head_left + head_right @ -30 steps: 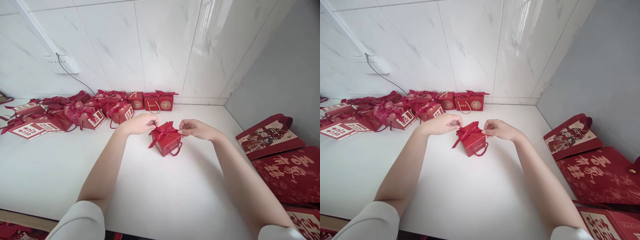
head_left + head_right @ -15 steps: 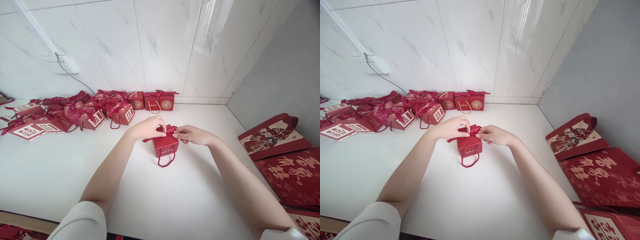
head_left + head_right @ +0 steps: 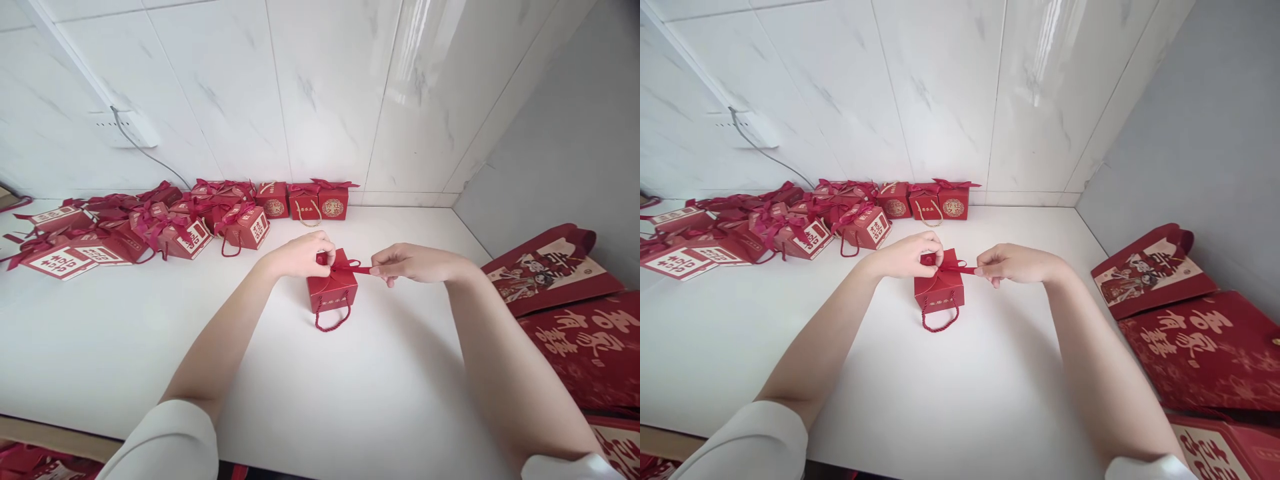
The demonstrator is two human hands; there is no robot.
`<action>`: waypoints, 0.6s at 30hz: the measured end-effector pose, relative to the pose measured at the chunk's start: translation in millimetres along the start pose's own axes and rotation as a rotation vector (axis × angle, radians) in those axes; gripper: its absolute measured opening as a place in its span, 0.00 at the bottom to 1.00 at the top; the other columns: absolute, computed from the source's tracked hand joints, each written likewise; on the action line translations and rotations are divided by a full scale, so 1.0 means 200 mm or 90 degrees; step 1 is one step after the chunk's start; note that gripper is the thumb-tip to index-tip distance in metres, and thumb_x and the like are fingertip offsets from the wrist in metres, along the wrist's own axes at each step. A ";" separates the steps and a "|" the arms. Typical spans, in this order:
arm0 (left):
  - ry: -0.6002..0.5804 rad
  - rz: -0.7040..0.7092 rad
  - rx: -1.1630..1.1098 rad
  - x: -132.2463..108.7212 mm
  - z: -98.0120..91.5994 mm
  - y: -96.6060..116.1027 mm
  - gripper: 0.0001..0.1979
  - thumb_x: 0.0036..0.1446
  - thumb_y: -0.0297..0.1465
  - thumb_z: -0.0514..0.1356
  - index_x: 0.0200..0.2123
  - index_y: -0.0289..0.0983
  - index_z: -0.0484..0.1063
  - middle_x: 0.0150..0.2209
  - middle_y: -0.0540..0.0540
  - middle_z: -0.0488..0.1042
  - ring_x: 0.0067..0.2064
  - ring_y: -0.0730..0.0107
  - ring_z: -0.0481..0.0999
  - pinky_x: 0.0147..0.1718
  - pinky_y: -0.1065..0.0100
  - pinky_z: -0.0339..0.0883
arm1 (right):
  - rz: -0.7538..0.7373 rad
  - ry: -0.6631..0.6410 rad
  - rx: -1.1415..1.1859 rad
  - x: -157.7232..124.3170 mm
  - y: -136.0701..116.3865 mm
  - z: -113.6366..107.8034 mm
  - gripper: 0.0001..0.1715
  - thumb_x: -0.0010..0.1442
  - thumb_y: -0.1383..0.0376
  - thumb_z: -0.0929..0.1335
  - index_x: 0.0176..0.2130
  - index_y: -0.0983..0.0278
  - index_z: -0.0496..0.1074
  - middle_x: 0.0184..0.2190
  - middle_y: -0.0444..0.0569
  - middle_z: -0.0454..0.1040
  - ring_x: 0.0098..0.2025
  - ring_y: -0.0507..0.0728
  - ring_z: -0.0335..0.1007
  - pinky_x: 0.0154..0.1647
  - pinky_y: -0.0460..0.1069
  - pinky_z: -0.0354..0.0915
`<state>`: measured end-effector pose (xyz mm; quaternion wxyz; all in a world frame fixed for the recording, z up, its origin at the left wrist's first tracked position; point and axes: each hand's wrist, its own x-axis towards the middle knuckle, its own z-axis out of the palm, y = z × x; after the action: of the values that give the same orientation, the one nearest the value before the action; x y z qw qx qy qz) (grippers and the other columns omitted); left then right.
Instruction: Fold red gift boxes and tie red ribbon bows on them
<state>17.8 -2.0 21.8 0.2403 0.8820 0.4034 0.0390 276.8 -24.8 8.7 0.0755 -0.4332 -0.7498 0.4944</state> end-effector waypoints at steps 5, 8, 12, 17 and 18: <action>0.006 0.002 0.034 -0.01 -0.01 0.01 0.07 0.46 0.33 0.57 0.31 0.41 0.72 0.42 0.47 0.68 0.35 0.66 0.68 0.30 0.66 0.57 | 0.061 0.011 -0.052 -0.13 0.01 -0.10 0.21 0.53 0.48 0.67 0.24 0.61 0.71 0.25 0.48 0.71 0.32 0.58 0.68 0.25 0.48 0.52; 0.014 0.003 0.047 -0.02 -0.02 0.01 0.07 0.47 0.33 0.57 0.31 0.41 0.72 0.41 0.47 0.68 0.33 0.67 0.68 0.28 0.66 0.55 | 0.076 0.031 -0.082 -0.19 0.01 -0.14 0.21 0.54 0.48 0.66 0.23 0.60 0.71 0.27 0.48 0.73 0.34 0.59 0.69 0.26 0.49 0.54; 0.002 0.006 0.039 -0.02 -0.02 0.01 0.07 0.47 0.33 0.57 0.31 0.41 0.72 0.41 0.48 0.69 0.33 0.67 0.68 0.28 0.66 0.55 | 0.120 0.041 -0.111 -0.26 -0.01 -0.17 0.19 0.57 0.50 0.65 0.22 0.58 0.72 0.30 0.49 0.76 0.37 0.61 0.71 0.27 0.50 0.58; 0.006 -0.022 0.003 -0.03 -0.02 0.00 0.06 0.46 0.33 0.58 0.29 0.41 0.72 0.39 0.48 0.71 0.34 0.65 0.69 0.29 0.66 0.56 | 0.169 0.057 -0.113 -0.34 0.00 -0.20 0.16 0.55 0.50 0.67 0.24 0.56 0.75 0.36 0.51 0.78 0.42 0.62 0.73 0.23 0.50 0.59; 0.005 -0.026 -0.006 -0.04 -0.02 0.00 0.05 0.46 0.33 0.58 0.29 0.41 0.73 0.38 0.48 0.71 0.34 0.65 0.69 0.29 0.66 0.56 | 0.151 0.102 -0.133 -0.35 0.01 -0.20 0.16 0.54 0.50 0.68 0.23 0.56 0.76 0.34 0.51 0.78 0.39 0.61 0.74 0.23 0.50 0.59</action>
<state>11.8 -6.3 27.2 0.2436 0.8722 0.4224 0.0396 342.7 -48.7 49.5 0.0306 -0.5620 -0.7325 0.3830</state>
